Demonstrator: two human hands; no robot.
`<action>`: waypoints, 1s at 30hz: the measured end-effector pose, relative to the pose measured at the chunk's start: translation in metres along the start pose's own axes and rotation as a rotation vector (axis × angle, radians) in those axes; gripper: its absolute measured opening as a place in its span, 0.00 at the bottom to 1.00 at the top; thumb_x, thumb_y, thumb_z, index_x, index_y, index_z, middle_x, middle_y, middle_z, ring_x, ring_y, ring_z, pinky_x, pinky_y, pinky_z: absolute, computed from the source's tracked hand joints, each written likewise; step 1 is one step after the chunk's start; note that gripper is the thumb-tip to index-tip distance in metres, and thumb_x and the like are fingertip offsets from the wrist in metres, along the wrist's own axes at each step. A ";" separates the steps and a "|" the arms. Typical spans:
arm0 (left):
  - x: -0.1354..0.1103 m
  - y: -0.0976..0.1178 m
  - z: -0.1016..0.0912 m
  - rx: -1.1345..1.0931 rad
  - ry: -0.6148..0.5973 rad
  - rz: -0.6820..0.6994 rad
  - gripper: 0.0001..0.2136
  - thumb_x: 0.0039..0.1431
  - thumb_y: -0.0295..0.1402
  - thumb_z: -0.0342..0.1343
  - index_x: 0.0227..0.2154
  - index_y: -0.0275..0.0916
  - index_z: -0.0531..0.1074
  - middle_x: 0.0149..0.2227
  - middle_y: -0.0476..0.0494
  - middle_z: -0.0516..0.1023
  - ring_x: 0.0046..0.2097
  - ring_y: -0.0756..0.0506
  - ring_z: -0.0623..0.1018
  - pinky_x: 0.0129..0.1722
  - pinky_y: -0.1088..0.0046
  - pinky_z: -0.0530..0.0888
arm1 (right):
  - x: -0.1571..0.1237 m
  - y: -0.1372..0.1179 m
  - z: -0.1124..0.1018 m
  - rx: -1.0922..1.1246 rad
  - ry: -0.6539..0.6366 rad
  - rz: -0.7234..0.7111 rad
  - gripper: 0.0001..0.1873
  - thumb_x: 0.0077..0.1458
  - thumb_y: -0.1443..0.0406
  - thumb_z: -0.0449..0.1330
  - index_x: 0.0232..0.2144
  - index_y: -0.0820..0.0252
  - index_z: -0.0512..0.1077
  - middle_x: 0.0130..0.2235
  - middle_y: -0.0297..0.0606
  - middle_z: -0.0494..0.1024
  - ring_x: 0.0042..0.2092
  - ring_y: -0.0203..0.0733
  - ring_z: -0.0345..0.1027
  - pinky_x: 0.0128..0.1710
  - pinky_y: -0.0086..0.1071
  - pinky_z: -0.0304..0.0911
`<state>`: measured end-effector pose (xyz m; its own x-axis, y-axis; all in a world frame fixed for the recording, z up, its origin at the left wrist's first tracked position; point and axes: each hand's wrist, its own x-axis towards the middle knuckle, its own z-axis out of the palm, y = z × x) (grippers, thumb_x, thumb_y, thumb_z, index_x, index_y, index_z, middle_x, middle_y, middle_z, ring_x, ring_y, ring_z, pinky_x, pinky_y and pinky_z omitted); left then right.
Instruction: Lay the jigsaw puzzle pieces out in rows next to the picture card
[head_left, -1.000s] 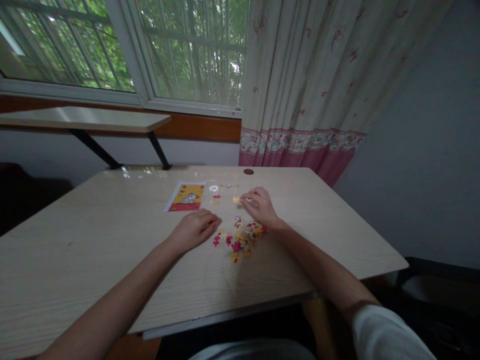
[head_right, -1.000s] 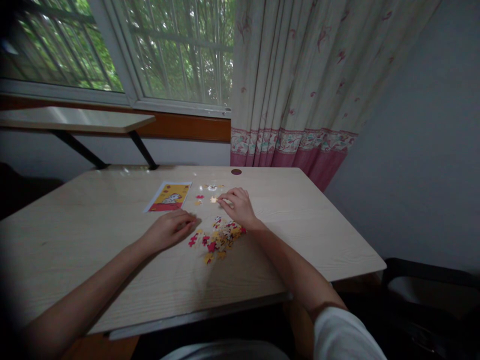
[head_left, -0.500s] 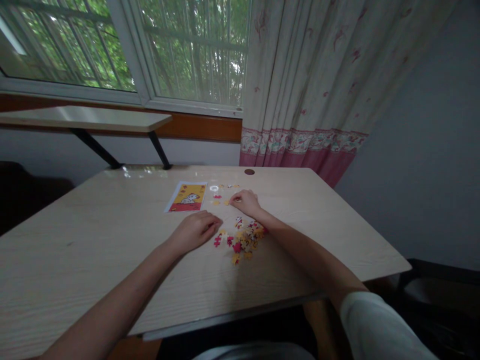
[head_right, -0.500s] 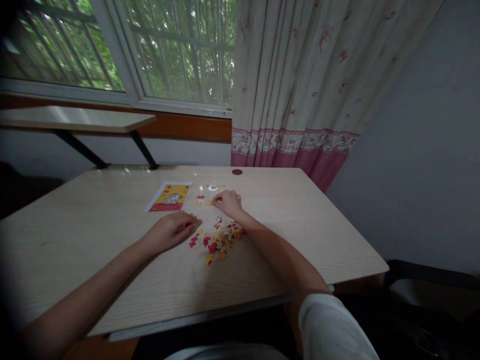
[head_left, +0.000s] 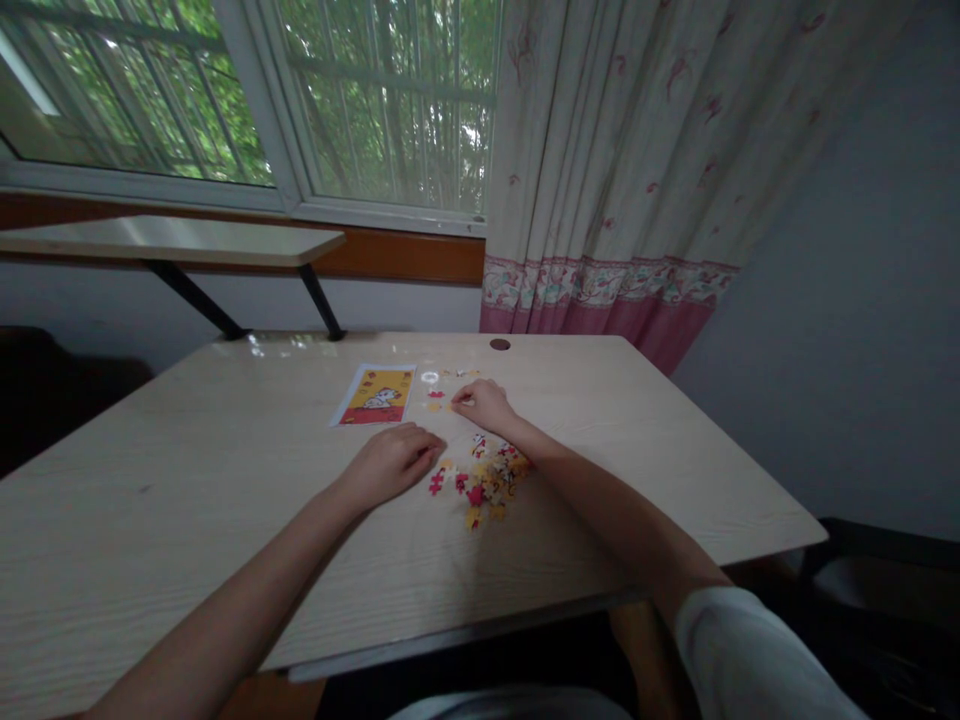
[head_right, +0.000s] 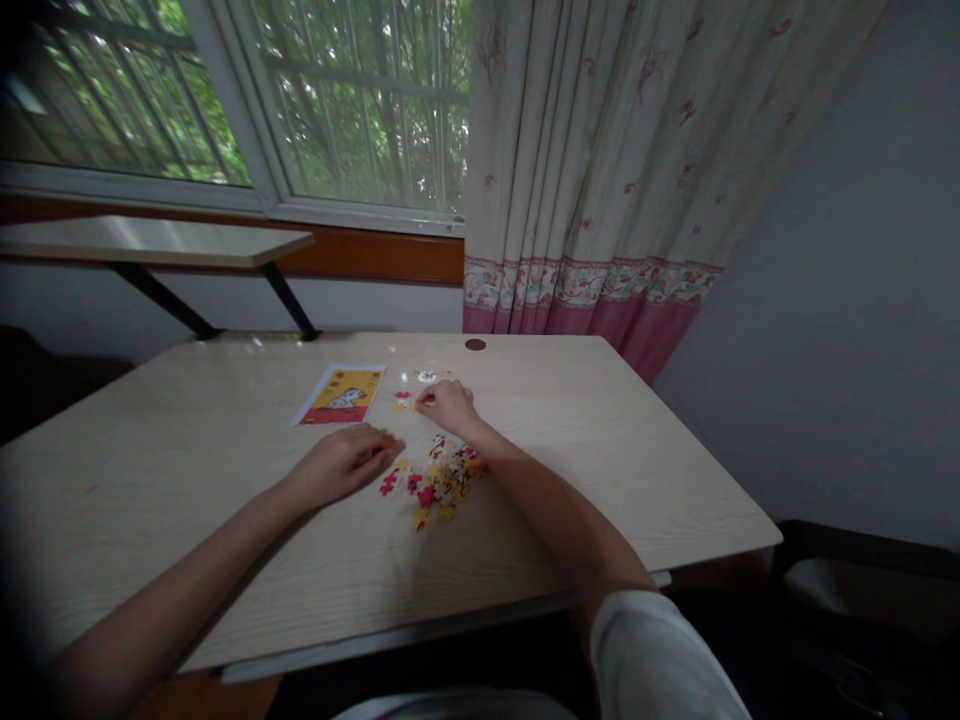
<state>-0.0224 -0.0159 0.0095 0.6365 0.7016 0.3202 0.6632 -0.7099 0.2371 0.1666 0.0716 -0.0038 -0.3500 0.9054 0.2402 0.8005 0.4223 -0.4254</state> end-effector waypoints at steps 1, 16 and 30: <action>0.000 0.000 0.000 -0.004 -0.002 -0.004 0.11 0.60 0.33 0.45 0.35 0.38 0.73 0.32 0.42 0.77 0.35 0.45 0.73 0.35 0.69 0.69 | 0.000 0.000 0.000 0.003 0.002 -0.004 0.10 0.51 0.60 0.57 0.33 0.52 0.76 0.38 0.35 0.78 0.41 0.41 0.68 0.42 0.34 0.59; -0.002 -0.005 0.008 -0.111 -0.077 0.039 0.12 0.60 0.31 0.46 0.41 0.42 0.74 0.37 0.42 0.69 0.40 0.46 0.69 0.41 0.70 0.67 | -0.063 0.004 -0.039 0.055 -0.092 -0.378 0.09 0.55 0.62 0.56 0.35 0.55 0.75 0.36 0.35 0.77 0.41 0.37 0.65 0.45 0.33 0.54; 0.000 -0.006 0.001 -0.204 -0.075 0.016 0.06 0.58 0.31 0.47 0.34 0.38 0.68 0.36 0.43 0.70 0.40 0.45 0.68 0.42 0.67 0.65 | -0.083 -0.001 -0.029 0.134 -0.086 -0.387 0.09 0.54 0.62 0.57 0.37 0.52 0.74 0.38 0.35 0.75 0.43 0.38 0.63 0.46 0.35 0.53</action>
<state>-0.0260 -0.0118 0.0070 0.6786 0.6877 0.2580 0.5646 -0.7131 0.4156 0.2093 -0.0050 0.0023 -0.6564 0.6770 0.3328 0.5340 0.7286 -0.4290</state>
